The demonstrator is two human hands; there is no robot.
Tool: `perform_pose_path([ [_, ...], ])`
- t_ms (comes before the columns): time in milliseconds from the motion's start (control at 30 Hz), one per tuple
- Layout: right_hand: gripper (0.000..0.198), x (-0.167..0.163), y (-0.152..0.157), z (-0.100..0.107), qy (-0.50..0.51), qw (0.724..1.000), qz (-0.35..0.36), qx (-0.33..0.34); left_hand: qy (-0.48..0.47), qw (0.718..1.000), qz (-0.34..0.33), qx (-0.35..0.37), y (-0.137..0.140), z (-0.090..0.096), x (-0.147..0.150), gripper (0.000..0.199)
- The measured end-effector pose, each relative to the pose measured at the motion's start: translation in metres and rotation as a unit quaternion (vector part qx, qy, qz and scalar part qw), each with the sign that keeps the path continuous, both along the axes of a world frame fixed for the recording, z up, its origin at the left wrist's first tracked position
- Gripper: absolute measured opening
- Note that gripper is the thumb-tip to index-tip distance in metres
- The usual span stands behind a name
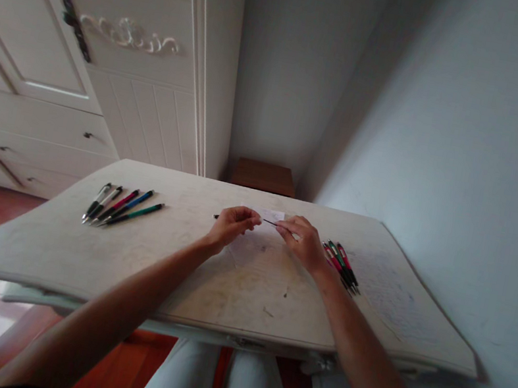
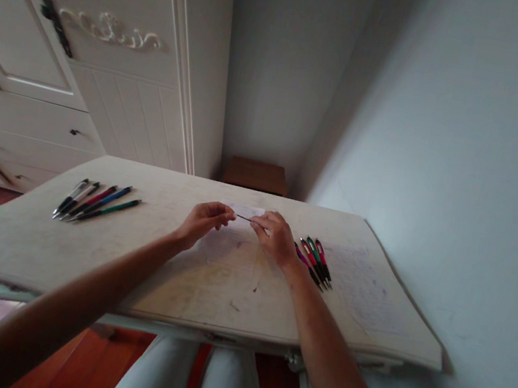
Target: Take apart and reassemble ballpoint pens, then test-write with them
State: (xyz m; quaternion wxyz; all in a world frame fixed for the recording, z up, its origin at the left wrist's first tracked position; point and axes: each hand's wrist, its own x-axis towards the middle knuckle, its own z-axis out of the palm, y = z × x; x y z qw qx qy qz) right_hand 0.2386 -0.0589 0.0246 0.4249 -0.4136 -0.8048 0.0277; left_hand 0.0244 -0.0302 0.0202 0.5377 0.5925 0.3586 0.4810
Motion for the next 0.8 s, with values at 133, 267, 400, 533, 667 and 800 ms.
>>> perform_pose_path([
  [133,0.017,0.0019,0.0015,-0.0003,0.0,1.0,-0.007,0.006,-0.028,0.999,0.02,-0.003,0.001,0.0013,-0.0017,0.03],
  [267,0.018,0.004,0.0024,-0.0009,0.001,1.0,-0.016,0.004,-0.044,0.999,0.03,-0.009,-0.0005,0.0047,-0.004,0.028],
  [400,0.018,0.004,0.0019,-0.0012,-0.002,1.0,-0.014,-0.012,-0.038,0.999,0.028,-0.009,-0.0026,0.0066,-0.0032,0.027],
  [533,0.018,0.0035,0.0016,-0.0015,0.001,1.0,-0.01,-0.01,-0.024,0.999,0.032,-0.006,-0.0015,0.0056,-0.002,0.027],
  [667,0.018,0.0037,0.0021,-0.0021,0.001,1.0,-0.011,-0.009,-0.014,0.999,0.042,-0.002,0.0009,0.0031,-0.0026,0.028],
  [800,0.018,0.0041,0.0026,-0.0026,0.001,1.0,-0.014,-0.01,0.005,0.999,0.046,0.0,0.0022,0.0015,-0.0031,0.029],
])
